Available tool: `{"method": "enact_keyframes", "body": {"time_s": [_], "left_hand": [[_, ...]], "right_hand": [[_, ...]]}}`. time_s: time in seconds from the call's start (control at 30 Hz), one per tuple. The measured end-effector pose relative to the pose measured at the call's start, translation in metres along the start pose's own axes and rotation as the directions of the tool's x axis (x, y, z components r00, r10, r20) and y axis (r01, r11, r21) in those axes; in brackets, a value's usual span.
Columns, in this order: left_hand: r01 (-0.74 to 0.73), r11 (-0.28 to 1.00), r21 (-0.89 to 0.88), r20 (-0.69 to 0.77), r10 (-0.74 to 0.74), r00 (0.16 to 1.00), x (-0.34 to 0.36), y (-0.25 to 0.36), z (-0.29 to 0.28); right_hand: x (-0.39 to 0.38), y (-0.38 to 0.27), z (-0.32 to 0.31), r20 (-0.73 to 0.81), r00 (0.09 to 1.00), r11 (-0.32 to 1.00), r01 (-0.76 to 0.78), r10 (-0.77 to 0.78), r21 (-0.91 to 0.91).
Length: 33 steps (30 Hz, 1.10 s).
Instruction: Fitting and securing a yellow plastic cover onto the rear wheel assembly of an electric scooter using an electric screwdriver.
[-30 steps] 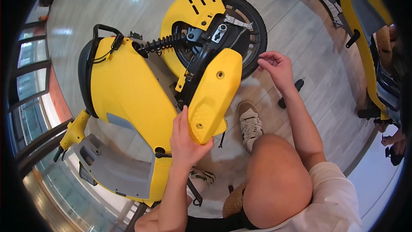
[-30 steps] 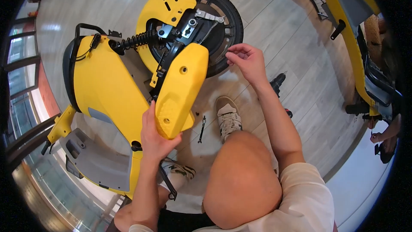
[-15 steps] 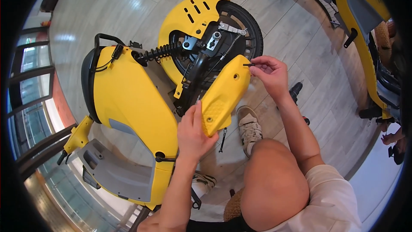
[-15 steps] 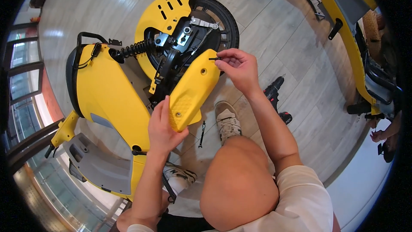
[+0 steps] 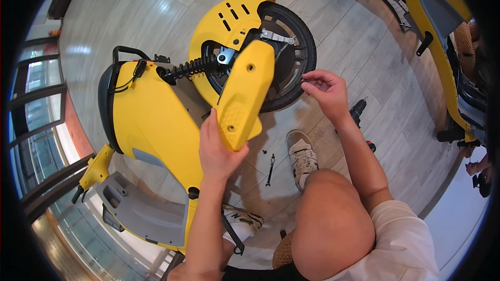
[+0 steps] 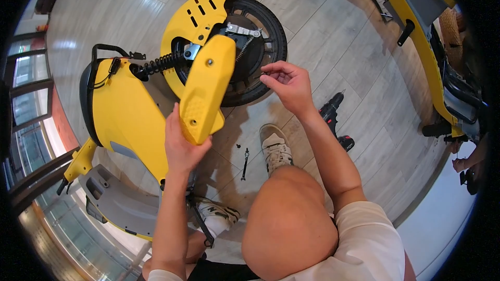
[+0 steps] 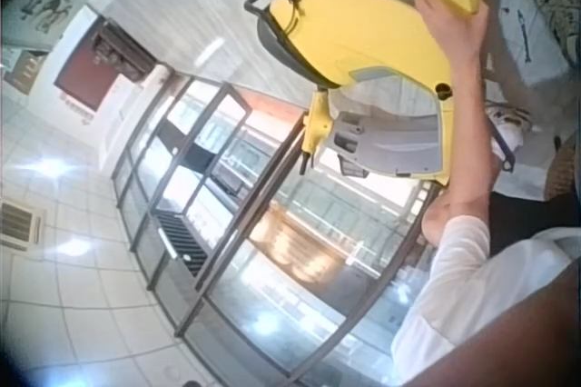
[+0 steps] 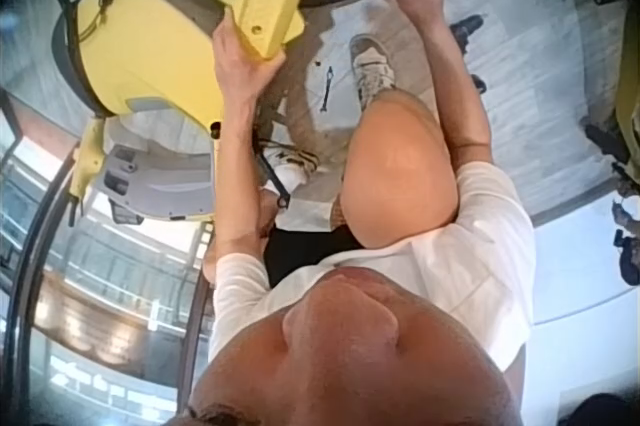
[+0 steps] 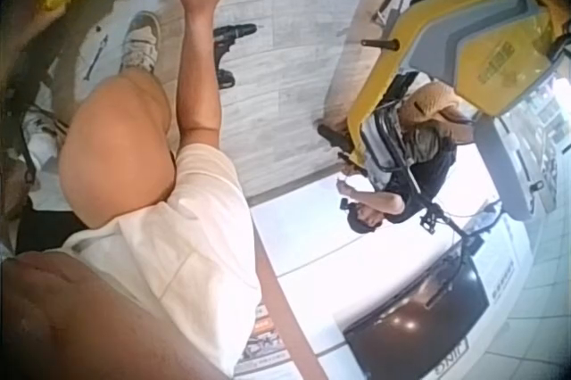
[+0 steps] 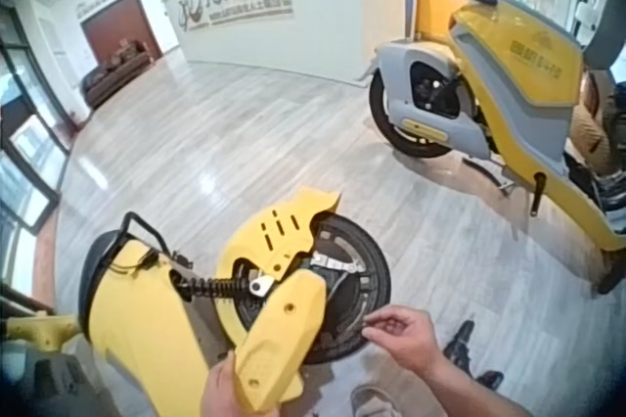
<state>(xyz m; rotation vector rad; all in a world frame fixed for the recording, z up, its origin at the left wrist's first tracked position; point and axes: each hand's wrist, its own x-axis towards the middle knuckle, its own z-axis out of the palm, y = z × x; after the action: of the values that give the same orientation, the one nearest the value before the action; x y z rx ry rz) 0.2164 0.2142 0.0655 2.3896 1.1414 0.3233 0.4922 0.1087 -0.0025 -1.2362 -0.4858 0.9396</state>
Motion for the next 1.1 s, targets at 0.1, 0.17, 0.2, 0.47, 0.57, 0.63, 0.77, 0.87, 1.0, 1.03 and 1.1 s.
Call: {"method": "enact_keyframes", "body": {"time_s": [0.1, 0.17, 0.2, 0.47, 0.57, 0.63, 0.77, 0.87, 1.0, 1.03, 1.1], "left_hand": [[-0.063, 0.997, 0.043, -0.058, 0.065, 0.996, 0.021, -0.009, 0.003], [-0.057, 0.998, 0.026, -0.067, 0.059, 0.996, 0.034, -0.016, 0.005], [-0.075, 0.997, 0.035, -0.085, 0.078, 0.993, 0.039, -0.02, 0.006], [-0.109, 0.994, -0.018, -0.067, 0.107, 0.992, 0.056, -0.028, 0.019], [-0.109, 0.994, 0.004, -0.082, 0.109, 0.991, 0.06, -0.023, 0.024], [-0.13, 0.991, 0.037, -0.085, 0.132, 0.988, 0.064, -0.024, 0.028], [-0.146, 0.988, 0.049, -0.094, 0.15, 0.984, 0.069, -0.028, 0.03], [-0.143, 0.989, 0.047, -0.09, 0.147, 0.985, 0.07, -0.03, 0.032], [-0.138, 0.989, 0.055, -0.082, 0.142, 0.986, 0.072, -0.036, 0.035], [-0.144, 0.988, 0.062, -0.082, 0.149, 0.985, 0.072, -0.036, 0.036], [-0.158, 0.985, 0.068, -0.068, 0.163, 0.984, 0.07, -0.04, 0.037]], "right_hand": [[0.0, 0.004, -0.003, 0.018, 1.0, 1.0, 0.001, -0.001, -0.002], [0.0, 0.006, -0.002, 0.025, 1.0, 1.0, 0.001, -0.002, 0.02], [0.0, 0.006, -0.001, 0.026, 1.0, 1.0, 0.002, -0.002, 0.021], [0.0, 0.009, -0.003, 0.033, 0.999, 1.0, -0.027, 0.028, -0.015], [-0.001, 0.012, -0.005, 0.027, 0.999, 0.999, -0.03, 0.03, -0.018], [-0.001, 0.012, -0.006, 0.027, 0.999, 0.999, -0.031, 0.031, -0.018], [-0.001, 0.013, -0.004, 0.033, 0.998, 0.999, -0.05, 0.051, -0.017], [-0.001, 0.016, -0.006, 0.026, 0.998, 0.998, -0.052, 0.053, -0.028], [-0.002, 0.015, -0.006, 0.032, 0.997, 0.997, -0.062, 0.064, -0.039], [-0.002, 0.015, -0.006, 0.031, 0.997, 0.997, -0.066, 0.068, -0.04], [-0.001, 0.016, -0.004, 0.033, 0.997, 0.997, -0.068, 0.069, -0.034]]}}
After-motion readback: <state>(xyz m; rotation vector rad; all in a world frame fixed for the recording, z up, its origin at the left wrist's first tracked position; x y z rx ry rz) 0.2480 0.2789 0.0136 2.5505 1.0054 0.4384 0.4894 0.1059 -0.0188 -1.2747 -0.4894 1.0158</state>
